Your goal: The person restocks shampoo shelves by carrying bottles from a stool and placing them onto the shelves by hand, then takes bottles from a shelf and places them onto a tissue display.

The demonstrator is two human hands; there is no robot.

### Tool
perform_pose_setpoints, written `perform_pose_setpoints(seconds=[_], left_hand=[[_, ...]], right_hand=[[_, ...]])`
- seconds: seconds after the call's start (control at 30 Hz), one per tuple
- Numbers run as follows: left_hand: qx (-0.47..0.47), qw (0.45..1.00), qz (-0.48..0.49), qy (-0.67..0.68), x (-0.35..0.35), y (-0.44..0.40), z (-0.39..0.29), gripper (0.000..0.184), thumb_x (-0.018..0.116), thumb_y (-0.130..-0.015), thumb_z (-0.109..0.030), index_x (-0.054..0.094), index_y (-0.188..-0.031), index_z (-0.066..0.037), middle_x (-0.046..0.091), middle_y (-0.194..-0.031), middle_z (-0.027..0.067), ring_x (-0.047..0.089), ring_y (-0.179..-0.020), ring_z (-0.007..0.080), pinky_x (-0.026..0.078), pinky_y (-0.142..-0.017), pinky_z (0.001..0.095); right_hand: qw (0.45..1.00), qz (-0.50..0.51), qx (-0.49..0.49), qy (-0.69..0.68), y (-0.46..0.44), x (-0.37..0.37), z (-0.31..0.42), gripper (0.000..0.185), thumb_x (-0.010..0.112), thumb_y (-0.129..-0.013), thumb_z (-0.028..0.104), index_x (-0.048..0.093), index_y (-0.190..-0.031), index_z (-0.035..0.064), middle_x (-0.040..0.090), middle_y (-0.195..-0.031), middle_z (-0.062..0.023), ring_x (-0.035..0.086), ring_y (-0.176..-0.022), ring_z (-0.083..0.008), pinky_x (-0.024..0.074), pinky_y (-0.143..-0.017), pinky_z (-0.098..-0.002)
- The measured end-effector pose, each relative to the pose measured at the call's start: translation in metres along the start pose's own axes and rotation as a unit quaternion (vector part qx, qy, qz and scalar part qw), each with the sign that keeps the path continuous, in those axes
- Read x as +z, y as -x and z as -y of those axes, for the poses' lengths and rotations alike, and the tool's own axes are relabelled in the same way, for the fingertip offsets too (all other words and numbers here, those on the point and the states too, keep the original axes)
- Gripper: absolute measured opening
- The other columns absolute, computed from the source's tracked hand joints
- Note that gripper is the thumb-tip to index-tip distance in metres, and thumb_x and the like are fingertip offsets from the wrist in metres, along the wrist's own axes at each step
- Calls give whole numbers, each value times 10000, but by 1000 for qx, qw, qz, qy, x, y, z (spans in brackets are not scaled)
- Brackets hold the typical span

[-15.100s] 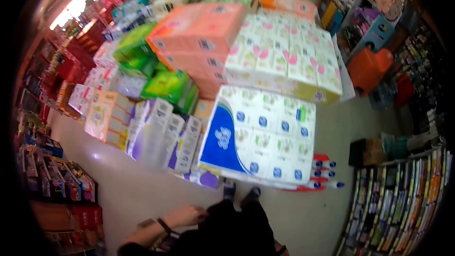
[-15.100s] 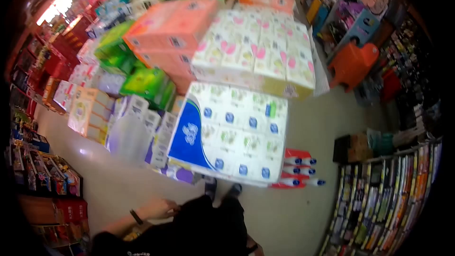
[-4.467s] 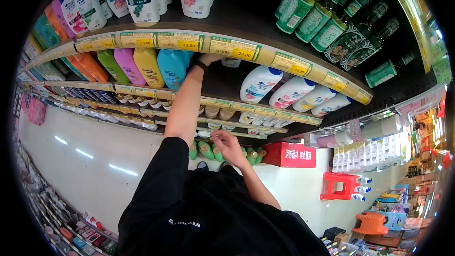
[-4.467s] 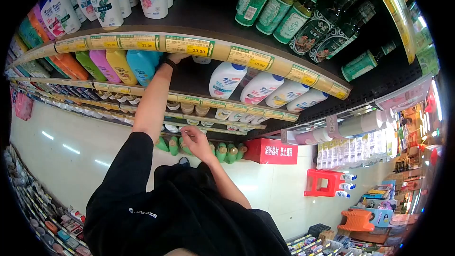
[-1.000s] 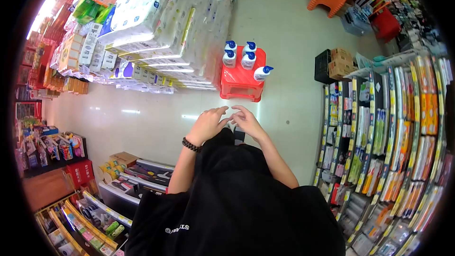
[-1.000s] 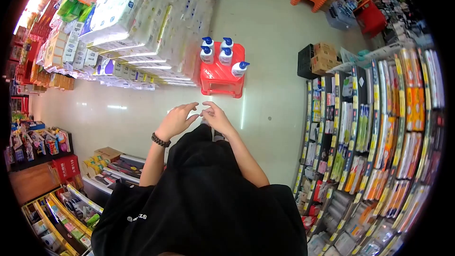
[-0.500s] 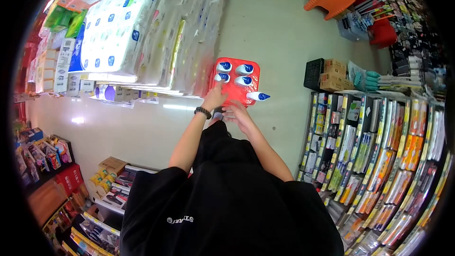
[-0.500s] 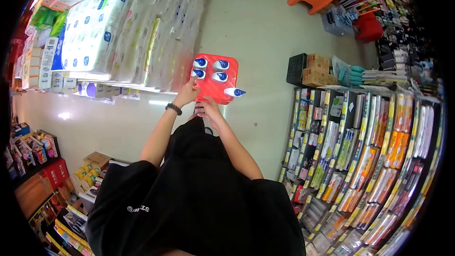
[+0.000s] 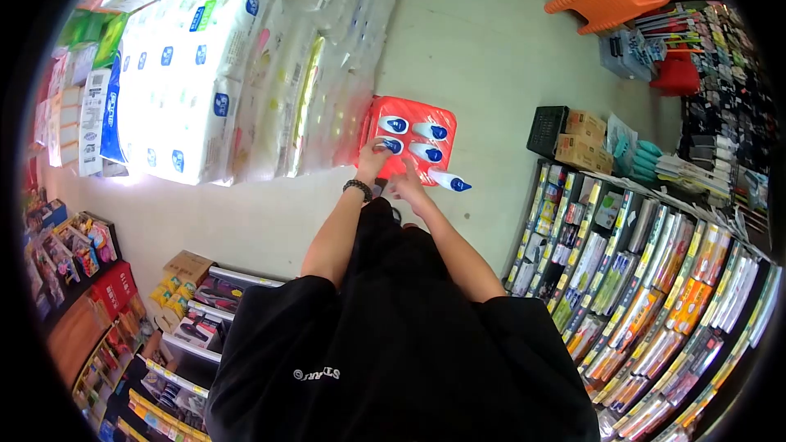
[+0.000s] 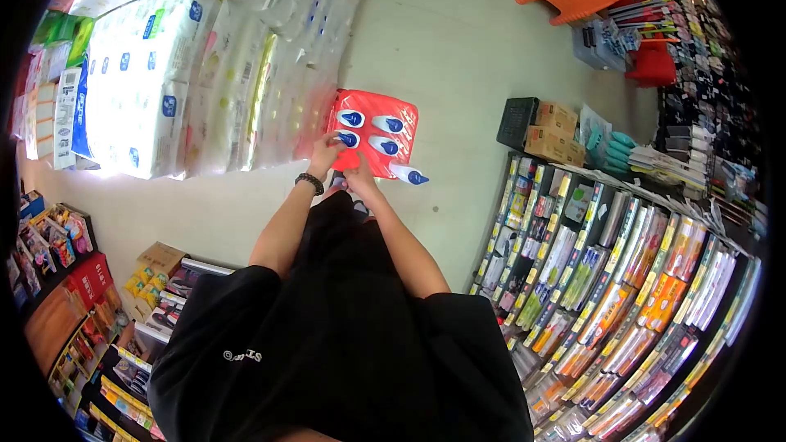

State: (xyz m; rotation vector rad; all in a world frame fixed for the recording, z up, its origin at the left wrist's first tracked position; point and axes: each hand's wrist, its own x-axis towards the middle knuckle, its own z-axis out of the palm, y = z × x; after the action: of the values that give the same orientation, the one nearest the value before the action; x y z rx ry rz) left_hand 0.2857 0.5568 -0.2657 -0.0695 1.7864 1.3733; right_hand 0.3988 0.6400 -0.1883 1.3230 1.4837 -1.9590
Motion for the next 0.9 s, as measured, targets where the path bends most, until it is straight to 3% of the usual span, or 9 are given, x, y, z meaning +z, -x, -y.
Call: perform_pose_setpoints(seconds=[0.23,0.33,0.37,0.47,0.53,0.63,0.73,0.87,0.9], left_hand=[[-73,997,18,-27,4,5,-16,379,684,-825,-88,609,-1174,42,664,-955,86,658,-827,177,550,-690,320],[-81,987,30,-138,6,13,-11,326,708,-801,-125,652,-1073,47,669,-930,91,657,-798,181,552,-671,330],[-65,994,34,-86,8,23,-6,324,716,-781,-155,665,-1024,54,671,-905,101,652,-788,179,544,-669,340],[-71,995,27,-69,18,72,-26,318,703,-760,-157,664,-956,90,689,-843,115,641,-719,175,508,-633,333],[-22,998,8,-61,22,103,-25,295,693,-767,-154,657,-917,97,686,-803,122,648,-718,177,512,-636,332],[-25,995,-11,-94,25,146,-11,317,673,-792,-151,634,-971,108,692,-845,133,660,-772,175,523,-677,325],[-43,999,-13,-27,44,219,-31,295,650,-841,-125,614,-1037,93,685,-870,112,662,-813,165,529,-726,295],[-63,995,-13,70,78,297,-20,219,603,-871,-67,630,-1056,49,676,-914,94,665,-843,150,524,-796,279],[-46,995,-14,89,86,314,-14,201,556,-898,-43,638,-1060,42,684,-917,91,666,-834,141,523,-799,274]], right_hand=[[999,9,-29,39,-5,-13,-13,698,576,-916,130,235,-1523,77,652,-973,-106,641,-758,-165,522,-630,-300],[998,20,-37,42,0,-23,-14,689,589,-901,109,262,-1505,65,657,-937,-108,643,-763,-165,526,-635,-305],[998,24,-40,48,1,-26,-14,687,593,-894,101,270,-1499,62,657,-927,-110,644,-767,-165,528,-637,-307],[989,26,-90,113,2,-35,-20,702,612,-867,75,285,-1488,65,657,-937,-122,645,-781,-172,530,-647,-315],[963,31,-206,174,2,-41,-34,702,658,-819,55,352,-1451,64,667,-973,-145,667,-848,-211,541,-739,-342],[938,118,-280,168,48,-56,-34,562,718,-794,68,528,-1322,47,672,-904,-104,657,-836,-180,526,-752,-336],[915,149,-308,214,82,-78,-61,565,686,-785,5,550,-1328,83,646,-901,-133,652,-818,-224,516,-733,-352],[878,149,-375,256,138,-114,-88,540,765,-771,124,600,-1285,112,612,-854,-132,610,-758,-272,496,-716,-386],[862,118,-418,263,149,-121,-100,539,791,-765,201,616,-1269,122,592,-900,-134,586,-865,-306,484,-778,-400]])
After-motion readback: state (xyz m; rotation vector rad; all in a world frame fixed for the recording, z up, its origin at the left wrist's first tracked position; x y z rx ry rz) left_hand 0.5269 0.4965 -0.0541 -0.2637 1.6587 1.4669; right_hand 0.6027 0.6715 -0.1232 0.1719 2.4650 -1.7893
